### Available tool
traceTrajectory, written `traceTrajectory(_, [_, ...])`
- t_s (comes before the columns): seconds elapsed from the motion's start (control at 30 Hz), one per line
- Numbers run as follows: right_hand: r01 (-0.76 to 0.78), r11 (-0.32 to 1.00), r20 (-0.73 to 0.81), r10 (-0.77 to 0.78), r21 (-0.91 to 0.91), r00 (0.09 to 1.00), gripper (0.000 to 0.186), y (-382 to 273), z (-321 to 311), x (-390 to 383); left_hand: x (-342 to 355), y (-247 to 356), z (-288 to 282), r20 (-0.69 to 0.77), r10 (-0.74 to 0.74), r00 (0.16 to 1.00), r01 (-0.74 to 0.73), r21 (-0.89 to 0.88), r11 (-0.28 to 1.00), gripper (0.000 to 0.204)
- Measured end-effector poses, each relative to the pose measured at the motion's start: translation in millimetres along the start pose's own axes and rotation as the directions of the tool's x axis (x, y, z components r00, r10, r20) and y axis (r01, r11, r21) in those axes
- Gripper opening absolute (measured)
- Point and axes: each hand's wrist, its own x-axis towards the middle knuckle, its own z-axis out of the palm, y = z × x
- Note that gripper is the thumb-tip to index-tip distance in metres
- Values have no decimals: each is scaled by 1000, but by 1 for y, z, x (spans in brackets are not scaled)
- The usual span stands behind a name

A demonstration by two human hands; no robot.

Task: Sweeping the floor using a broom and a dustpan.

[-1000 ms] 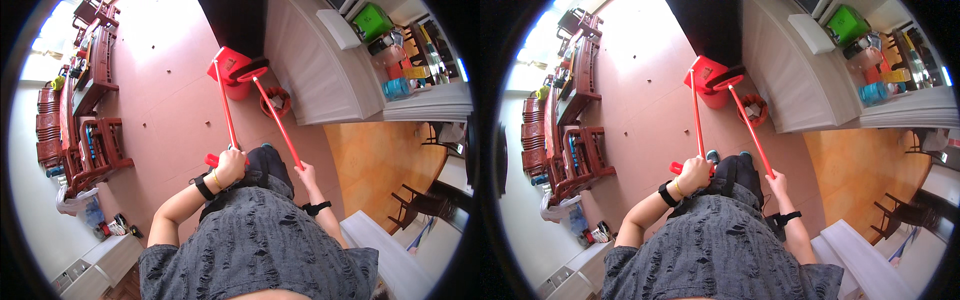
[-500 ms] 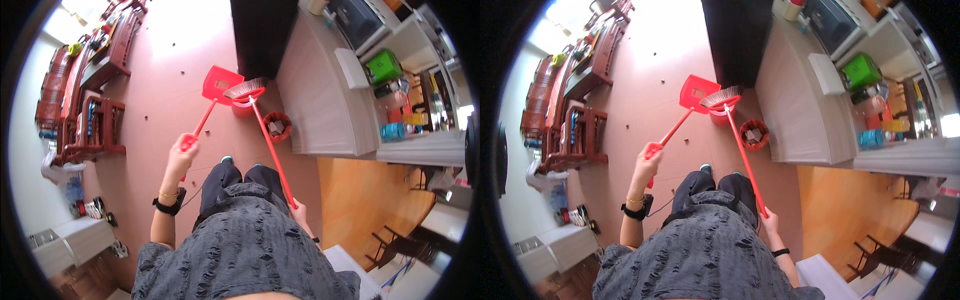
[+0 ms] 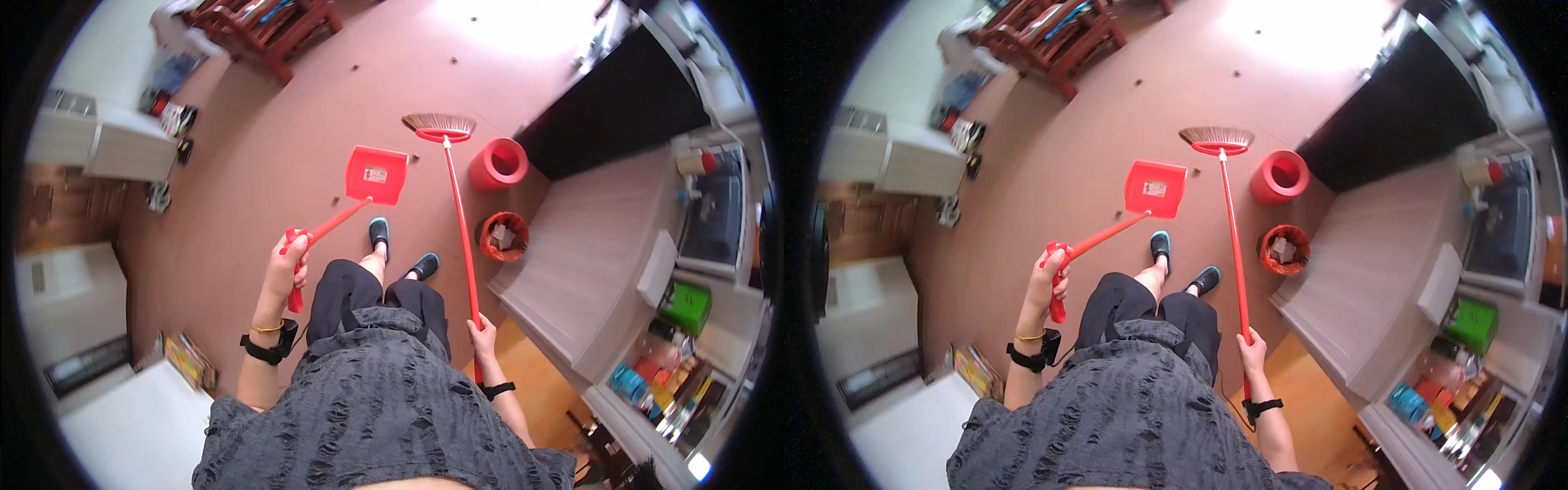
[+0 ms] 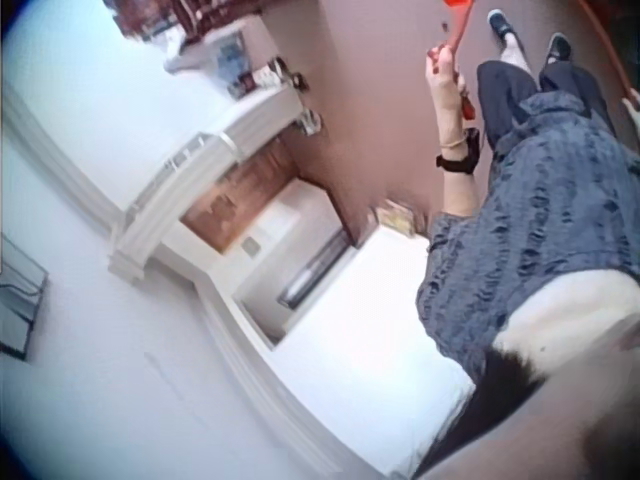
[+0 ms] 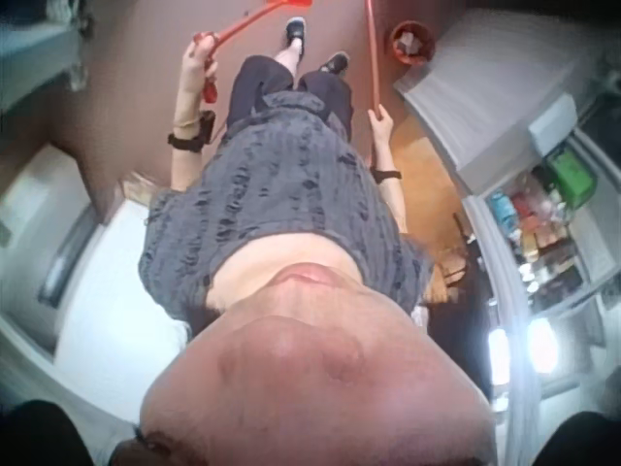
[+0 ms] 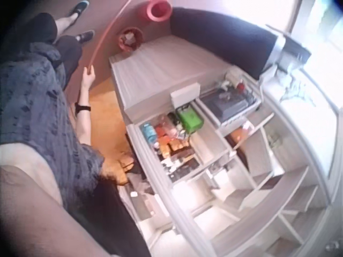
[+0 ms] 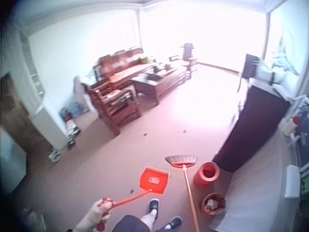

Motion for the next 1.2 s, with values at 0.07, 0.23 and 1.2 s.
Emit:
traceTrajectory(0.07, [-121, 992, 146, 117, 20, 982, 30, -28, 1, 8, -18, -22, -26, -85, -39, 996, 35, -46, 998, 29])
traceTrajectory(0.23, [-127, 990, 291, 139, -58, 947, 24, -1, 21, 21, -60, -66, -78, -285, -134, 949, 83, -185, 979, 29])
traceTrajectory(1.2, [-674, 693, 219, 637, 257, 739, 9, 41, 151, -213, -77, -249, -313, -224, -265, 938, 214, -228, 950, 30])
